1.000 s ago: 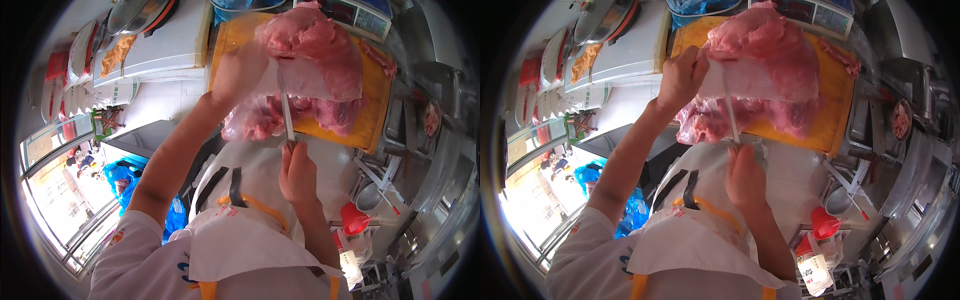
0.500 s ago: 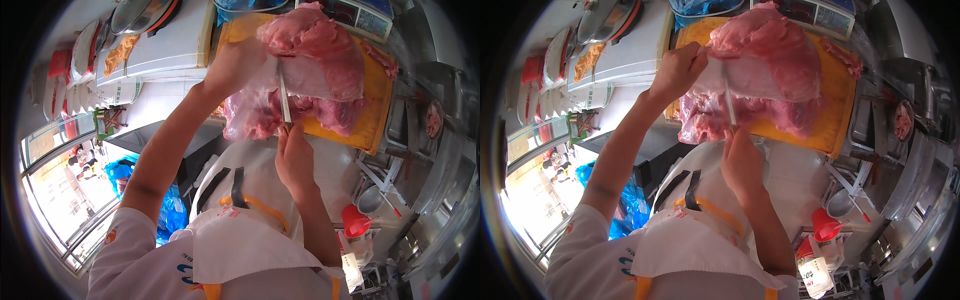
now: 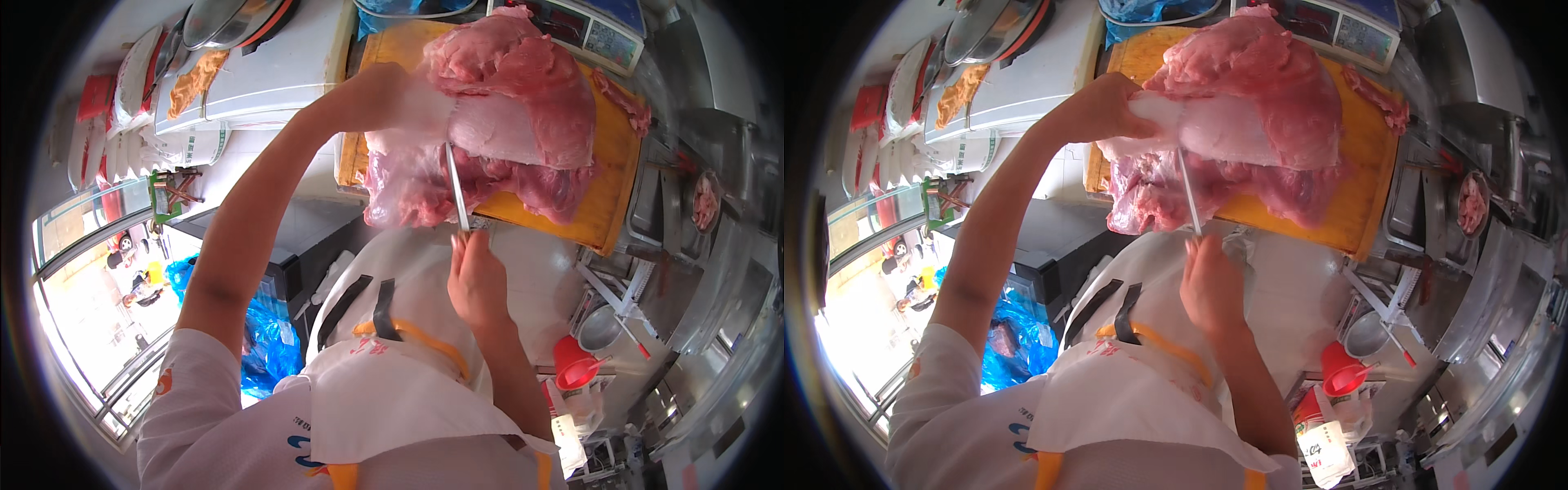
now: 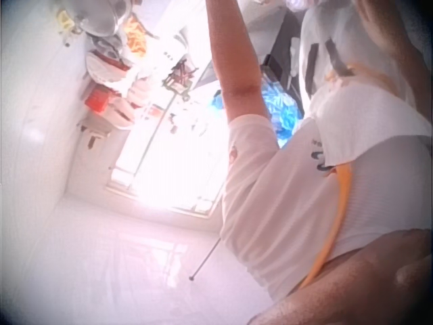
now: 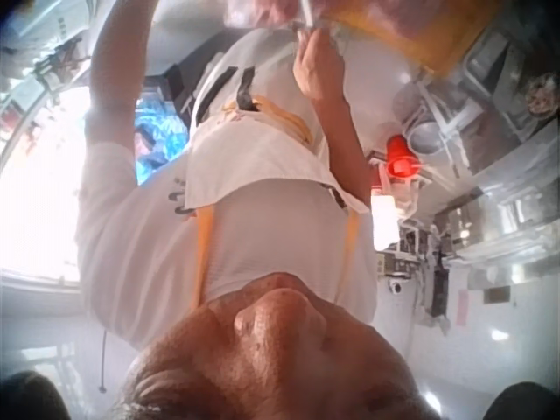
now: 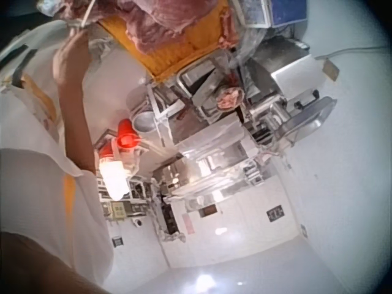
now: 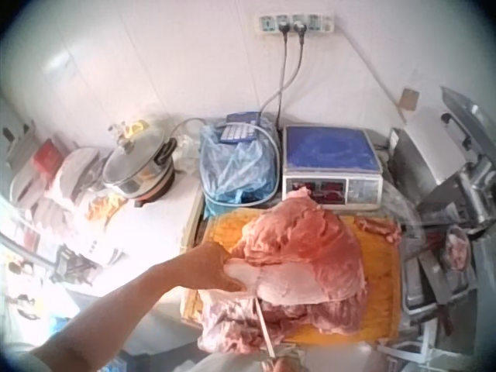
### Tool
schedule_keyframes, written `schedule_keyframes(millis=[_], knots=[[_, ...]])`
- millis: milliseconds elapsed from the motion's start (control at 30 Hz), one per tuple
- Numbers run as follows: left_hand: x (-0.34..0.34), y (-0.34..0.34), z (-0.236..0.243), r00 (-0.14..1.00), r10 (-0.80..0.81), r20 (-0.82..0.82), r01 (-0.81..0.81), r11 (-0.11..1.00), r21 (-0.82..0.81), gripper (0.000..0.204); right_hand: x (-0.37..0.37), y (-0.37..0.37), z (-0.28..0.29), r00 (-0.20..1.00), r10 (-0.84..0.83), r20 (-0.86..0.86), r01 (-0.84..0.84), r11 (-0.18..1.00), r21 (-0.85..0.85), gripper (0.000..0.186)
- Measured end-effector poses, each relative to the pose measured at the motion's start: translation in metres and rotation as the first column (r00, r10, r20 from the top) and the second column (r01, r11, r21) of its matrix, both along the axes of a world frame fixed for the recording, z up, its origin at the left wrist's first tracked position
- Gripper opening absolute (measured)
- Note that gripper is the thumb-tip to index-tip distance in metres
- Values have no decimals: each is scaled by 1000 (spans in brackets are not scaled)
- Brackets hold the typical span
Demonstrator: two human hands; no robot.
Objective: The person cuts a large piece of raw meat using a knife, removing small portions and placing them into a metal bowl.
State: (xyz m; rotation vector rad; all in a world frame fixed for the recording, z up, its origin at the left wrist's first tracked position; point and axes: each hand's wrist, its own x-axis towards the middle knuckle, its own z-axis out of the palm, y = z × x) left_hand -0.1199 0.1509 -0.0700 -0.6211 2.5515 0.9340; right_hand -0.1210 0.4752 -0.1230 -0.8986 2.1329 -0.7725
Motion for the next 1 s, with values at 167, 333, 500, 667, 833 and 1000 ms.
schedule_keyframes(millis=[167, 333, 500, 667, 833, 1000], knots=[[7, -11, -28, 978, 165, -124, -123, 949, 291, 42, 10, 20, 20, 986, -110, 122, 131, 976, -175, 16], [5, 4, -35, 974, 151, -169, -121, 977, 178, 41, -8, -25, 21, 969, -192, 154, 209, 973, -102, 24], [-2, 5, -24, 918, 388, -80, -339, 874, 348, 33, 4, -56, 11, 963, -239, 123, 257, 953, -162, 25], [-19, 19, 13, 865, 502, -2, -449, 775, 444, 32, 21, -65, -1, 966, -247, 81, 255, 961, -110, 25], [-13, -5, 30, 873, 481, 86, -463, 759, 458, 34, 57, -31, 27, 957, -239, 167, 255, 963, -85, 21], [-16, -10, 36, 920, 369, 133, -386, 792, 473, 36, 28, -68, 39, 922, -330, 201, 377, 882, -282, 22]])
